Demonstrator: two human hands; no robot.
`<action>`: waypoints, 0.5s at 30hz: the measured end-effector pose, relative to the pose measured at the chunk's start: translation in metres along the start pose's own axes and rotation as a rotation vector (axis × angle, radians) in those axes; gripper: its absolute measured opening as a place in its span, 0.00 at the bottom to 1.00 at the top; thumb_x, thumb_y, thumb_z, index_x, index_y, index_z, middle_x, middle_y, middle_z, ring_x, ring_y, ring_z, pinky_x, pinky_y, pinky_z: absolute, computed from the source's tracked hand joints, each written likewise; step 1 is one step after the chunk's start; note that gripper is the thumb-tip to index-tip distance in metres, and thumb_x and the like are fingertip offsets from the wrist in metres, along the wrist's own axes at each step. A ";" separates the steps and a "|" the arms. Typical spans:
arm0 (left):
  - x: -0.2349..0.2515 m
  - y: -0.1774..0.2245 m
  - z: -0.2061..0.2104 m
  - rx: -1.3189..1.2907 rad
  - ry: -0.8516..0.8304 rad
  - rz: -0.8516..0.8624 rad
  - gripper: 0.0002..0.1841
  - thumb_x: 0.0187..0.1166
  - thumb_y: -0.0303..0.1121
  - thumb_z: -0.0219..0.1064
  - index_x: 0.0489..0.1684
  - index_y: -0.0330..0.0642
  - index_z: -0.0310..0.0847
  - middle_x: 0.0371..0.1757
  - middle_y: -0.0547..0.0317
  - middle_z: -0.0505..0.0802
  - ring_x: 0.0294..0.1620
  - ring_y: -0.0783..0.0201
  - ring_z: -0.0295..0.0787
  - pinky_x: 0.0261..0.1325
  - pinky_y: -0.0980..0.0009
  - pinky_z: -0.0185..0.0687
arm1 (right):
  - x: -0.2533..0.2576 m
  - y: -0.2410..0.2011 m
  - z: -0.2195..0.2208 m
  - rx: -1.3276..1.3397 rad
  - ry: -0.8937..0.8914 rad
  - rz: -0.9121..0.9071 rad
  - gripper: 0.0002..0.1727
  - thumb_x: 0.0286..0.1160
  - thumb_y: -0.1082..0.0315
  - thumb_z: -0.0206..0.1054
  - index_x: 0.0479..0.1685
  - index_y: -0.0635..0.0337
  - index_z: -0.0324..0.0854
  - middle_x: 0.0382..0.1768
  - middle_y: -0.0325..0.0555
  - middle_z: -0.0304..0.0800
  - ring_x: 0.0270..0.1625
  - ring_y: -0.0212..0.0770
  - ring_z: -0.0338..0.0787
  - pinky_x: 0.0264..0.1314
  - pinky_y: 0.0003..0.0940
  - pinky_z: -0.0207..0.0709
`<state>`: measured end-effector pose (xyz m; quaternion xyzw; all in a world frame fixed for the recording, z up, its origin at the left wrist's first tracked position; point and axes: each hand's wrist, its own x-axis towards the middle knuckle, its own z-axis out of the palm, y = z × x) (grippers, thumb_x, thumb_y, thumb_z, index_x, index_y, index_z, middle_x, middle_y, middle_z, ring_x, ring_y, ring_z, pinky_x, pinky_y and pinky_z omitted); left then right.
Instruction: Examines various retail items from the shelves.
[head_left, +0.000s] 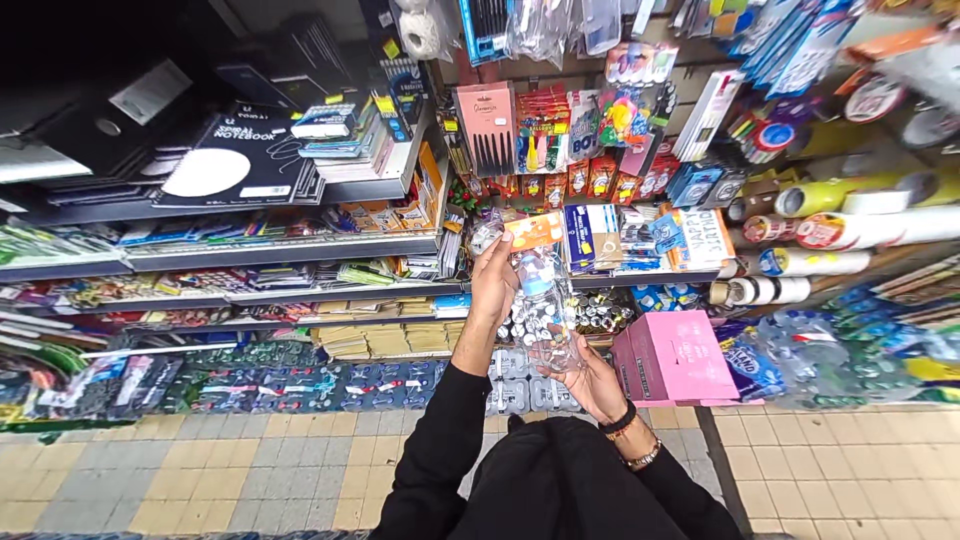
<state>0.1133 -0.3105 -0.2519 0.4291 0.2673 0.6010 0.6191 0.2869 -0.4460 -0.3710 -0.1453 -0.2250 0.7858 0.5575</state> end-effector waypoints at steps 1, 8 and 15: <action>0.000 0.000 0.000 -0.002 0.001 -0.001 0.23 0.96 0.42 0.42 0.71 0.36 0.76 0.64 0.44 0.89 0.63 0.53 0.88 0.67 0.53 0.85 | 0.000 0.000 0.000 0.003 -0.001 -0.001 0.32 0.93 0.53 0.50 0.88 0.62 0.56 0.78 0.71 0.71 0.76 0.68 0.79 0.73 0.63 0.78; 0.001 0.000 -0.002 -0.009 0.006 -0.005 0.23 0.96 0.41 0.42 0.71 0.36 0.76 0.64 0.44 0.89 0.63 0.54 0.88 0.67 0.54 0.85 | 0.001 0.000 0.000 0.006 -0.007 -0.002 0.32 0.93 0.53 0.49 0.88 0.63 0.56 0.79 0.71 0.70 0.76 0.68 0.79 0.74 0.64 0.77; 0.003 0.001 -0.003 0.005 0.004 -0.007 0.23 0.95 0.42 0.43 0.71 0.36 0.77 0.63 0.43 0.89 0.62 0.53 0.89 0.66 0.53 0.86 | 0.003 -0.001 0.000 -0.001 -0.011 -0.004 0.32 0.93 0.53 0.49 0.88 0.63 0.56 0.79 0.72 0.70 0.77 0.68 0.78 0.75 0.65 0.76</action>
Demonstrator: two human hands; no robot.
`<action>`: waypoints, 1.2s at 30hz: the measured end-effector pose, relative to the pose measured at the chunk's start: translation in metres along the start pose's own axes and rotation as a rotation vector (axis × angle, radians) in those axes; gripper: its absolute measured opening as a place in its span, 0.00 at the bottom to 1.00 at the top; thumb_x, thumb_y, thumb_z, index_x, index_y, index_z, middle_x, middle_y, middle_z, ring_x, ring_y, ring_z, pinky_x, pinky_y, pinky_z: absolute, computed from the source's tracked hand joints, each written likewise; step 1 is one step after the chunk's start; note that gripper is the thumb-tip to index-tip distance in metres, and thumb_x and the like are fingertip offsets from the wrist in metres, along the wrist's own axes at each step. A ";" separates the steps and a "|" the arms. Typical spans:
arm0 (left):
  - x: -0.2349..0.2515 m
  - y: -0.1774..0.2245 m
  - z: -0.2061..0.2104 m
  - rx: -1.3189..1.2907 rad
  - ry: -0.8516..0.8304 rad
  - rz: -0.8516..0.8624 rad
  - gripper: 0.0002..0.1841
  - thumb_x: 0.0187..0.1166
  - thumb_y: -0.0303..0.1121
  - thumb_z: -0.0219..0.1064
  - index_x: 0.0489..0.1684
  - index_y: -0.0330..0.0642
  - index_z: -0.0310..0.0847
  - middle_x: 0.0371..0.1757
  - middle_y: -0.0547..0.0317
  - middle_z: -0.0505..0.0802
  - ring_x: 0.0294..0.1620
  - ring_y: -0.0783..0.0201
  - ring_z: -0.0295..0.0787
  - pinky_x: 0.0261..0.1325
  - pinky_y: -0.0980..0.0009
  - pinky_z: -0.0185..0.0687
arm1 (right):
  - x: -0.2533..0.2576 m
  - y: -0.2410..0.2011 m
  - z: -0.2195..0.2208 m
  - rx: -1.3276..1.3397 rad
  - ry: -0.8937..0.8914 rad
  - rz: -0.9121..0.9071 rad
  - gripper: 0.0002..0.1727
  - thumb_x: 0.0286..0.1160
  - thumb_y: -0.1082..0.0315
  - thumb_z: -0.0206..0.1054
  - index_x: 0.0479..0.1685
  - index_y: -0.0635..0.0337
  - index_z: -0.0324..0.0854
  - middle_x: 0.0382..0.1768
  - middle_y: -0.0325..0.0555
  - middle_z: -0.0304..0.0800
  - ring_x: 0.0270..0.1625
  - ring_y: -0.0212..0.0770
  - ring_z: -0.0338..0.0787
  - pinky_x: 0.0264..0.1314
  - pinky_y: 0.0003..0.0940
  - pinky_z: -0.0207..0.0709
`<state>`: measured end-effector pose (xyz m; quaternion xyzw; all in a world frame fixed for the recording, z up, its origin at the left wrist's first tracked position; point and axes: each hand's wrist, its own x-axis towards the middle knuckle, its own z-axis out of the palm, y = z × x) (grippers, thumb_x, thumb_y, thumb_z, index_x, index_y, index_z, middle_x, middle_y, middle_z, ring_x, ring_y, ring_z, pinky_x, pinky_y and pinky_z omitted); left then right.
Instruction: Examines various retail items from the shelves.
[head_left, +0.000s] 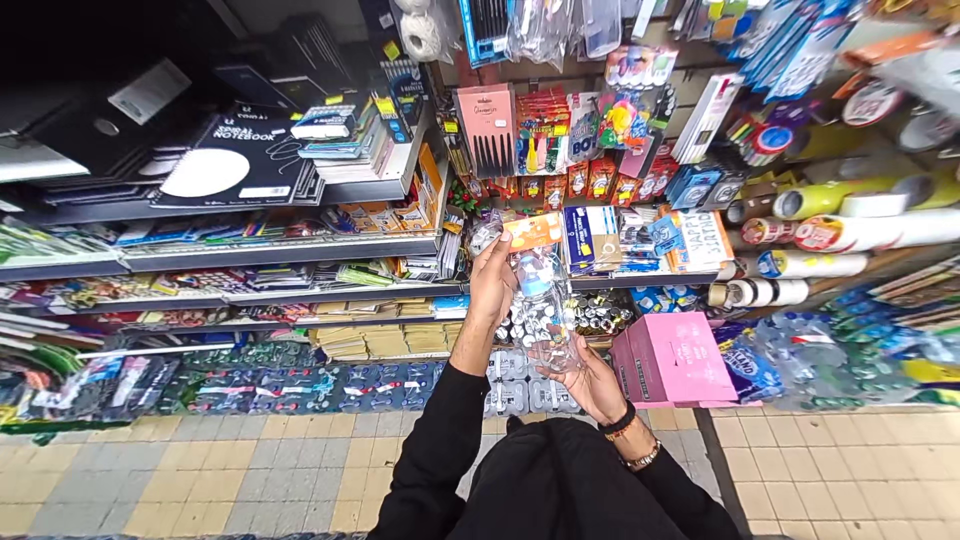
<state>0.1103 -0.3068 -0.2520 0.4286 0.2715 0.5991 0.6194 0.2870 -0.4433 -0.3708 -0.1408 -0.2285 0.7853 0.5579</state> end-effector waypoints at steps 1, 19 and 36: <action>0.000 0.000 0.000 0.001 0.002 0.000 0.23 0.95 0.42 0.43 0.71 0.36 0.77 0.63 0.43 0.89 0.62 0.53 0.89 0.66 0.53 0.86 | 0.000 0.000 0.000 -0.002 -0.002 0.001 0.32 0.93 0.53 0.49 0.88 0.63 0.56 0.79 0.72 0.70 0.77 0.68 0.78 0.75 0.65 0.77; 0.006 -0.003 0.004 -0.015 -0.005 0.009 0.23 0.96 0.40 0.42 0.69 0.34 0.77 0.61 0.42 0.90 0.61 0.52 0.90 0.66 0.54 0.86 | 0.002 -0.005 -0.002 0.005 0.009 -0.001 0.32 0.93 0.53 0.51 0.88 0.63 0.58 0.78 0.73 0.72 0.77 0.69 0.78 0.75 0.65 0.76; 0.010 -0.018 0.002 0.110 -0.039 0.018 0.21 0.93 0.38 0.49 0.73 0.33 0.75 0.61 0.42 0.90 0.59 0.52 0.90 0.62 0.55 0.88 | 0.004 -0.009 -0.005 -0.026 0.036 -0.015 0.31 0.93 0.54 0.52 0.87 0.62 0.59 0.77 0.70 0.73 0.75 0.67 0.81 0.74 0.63 0.78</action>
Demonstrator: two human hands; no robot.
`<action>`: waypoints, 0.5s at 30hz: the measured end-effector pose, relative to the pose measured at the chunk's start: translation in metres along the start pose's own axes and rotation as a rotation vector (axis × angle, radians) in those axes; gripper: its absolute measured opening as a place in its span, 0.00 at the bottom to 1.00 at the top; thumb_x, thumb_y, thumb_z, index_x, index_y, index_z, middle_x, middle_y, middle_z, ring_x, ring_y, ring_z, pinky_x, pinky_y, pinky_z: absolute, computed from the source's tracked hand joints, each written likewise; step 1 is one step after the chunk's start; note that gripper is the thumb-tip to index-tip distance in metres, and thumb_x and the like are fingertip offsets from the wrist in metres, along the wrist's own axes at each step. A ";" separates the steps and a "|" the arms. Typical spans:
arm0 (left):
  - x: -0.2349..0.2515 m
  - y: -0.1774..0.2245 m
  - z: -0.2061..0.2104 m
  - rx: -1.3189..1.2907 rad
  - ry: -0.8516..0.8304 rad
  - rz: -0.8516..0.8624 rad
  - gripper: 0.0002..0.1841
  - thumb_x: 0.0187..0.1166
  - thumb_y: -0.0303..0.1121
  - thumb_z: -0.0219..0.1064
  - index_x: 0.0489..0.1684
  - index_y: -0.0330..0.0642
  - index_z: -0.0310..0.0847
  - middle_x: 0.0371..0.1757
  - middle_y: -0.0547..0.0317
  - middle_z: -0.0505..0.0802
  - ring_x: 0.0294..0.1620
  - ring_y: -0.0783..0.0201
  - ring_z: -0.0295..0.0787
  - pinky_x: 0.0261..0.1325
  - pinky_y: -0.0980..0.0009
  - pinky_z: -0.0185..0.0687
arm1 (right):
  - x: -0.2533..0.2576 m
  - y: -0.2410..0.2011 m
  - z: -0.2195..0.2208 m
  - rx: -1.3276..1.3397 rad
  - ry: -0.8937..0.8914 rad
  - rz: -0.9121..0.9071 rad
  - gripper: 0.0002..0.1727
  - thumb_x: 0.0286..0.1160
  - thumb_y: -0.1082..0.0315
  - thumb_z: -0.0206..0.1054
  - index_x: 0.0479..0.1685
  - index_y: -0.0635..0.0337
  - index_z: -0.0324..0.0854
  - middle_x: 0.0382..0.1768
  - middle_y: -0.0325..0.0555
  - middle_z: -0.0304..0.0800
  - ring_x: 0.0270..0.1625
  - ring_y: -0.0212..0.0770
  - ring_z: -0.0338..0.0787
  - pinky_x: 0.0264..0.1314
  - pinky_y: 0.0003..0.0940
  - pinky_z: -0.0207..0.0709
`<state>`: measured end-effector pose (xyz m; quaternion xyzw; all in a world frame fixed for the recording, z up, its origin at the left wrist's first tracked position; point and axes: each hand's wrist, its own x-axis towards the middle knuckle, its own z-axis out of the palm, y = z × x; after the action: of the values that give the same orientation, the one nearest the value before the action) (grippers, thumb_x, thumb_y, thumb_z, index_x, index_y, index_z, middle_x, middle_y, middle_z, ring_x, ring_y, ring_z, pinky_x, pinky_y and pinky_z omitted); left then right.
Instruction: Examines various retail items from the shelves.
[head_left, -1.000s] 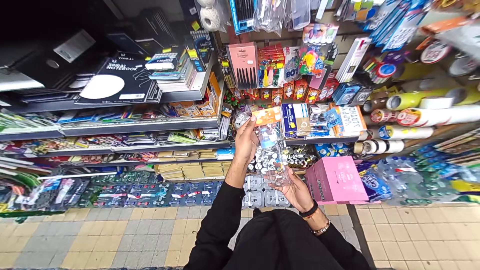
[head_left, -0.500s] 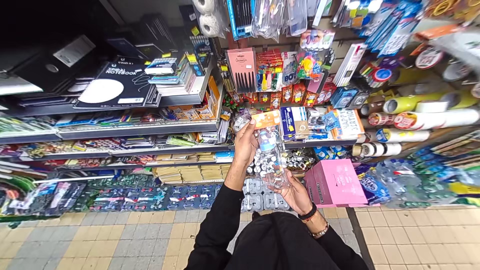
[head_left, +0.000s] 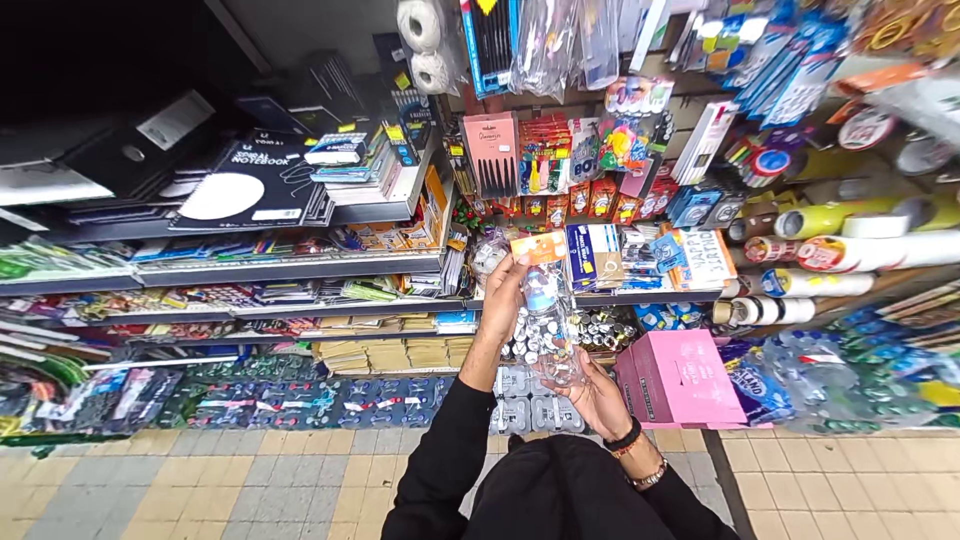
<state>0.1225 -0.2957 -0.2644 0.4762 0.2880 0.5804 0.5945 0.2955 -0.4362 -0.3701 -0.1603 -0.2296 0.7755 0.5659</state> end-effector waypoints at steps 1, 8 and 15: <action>0.003 0.000 -0.001 0.035 -0.010 0.024 0.21 0.92 0.36 0.51 0.73 0.30 0.73 0.61 0.41 0.89 0.60 0.51 0.89 0.63 0.54 0.87 | 0.004 0.000 0.001 -0.007 0.008 -0.008 0.31 0.91 0.54 0.55 0.87 0.62 0.60 0.76 0.70 0.74 0.73 0.66 0.82 0.73 0.63 0.79; 0.023 0.026 0.025 0.068 -0.030 0.145 0.17 0.89 0.29 0.56 0.69 0.25 0.74 0.57 0.38 0.90 0.55 0.51 0.91 0.62 0.55 0.89 | 0.013 -0.015 0.008 -0.049 -0.035 -0.078 0.33 0.88 0.54 0.60 0.87 0.59 0.62 0.76 0.70 0.74 0.74 0.68 0.81 0.74 0.66 0.77; 0.119 0.148 0.081 0.288 -0.045 0.374 0.16 0.89 0.39 0.60 0.65 0.40 0.83 0.50 0.47 0.93 0.45 0.55 0.93 0.47 0.56 0.92 | 0.014 -0.025 -0.010 -0.165 -0.108 -0.150 0.44 0.85 0.42 0.58 0.94 0.55 0.49 0.83 0.71 0.66 0.82 0.70 0.71 0.77 0.68 0.72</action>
<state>0.1525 -0.2190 -0.0751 0.6138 0.2613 0.6227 0.4090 0.3164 -0.4150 -0.3648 -0.1465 -0.3340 0.7171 0.5939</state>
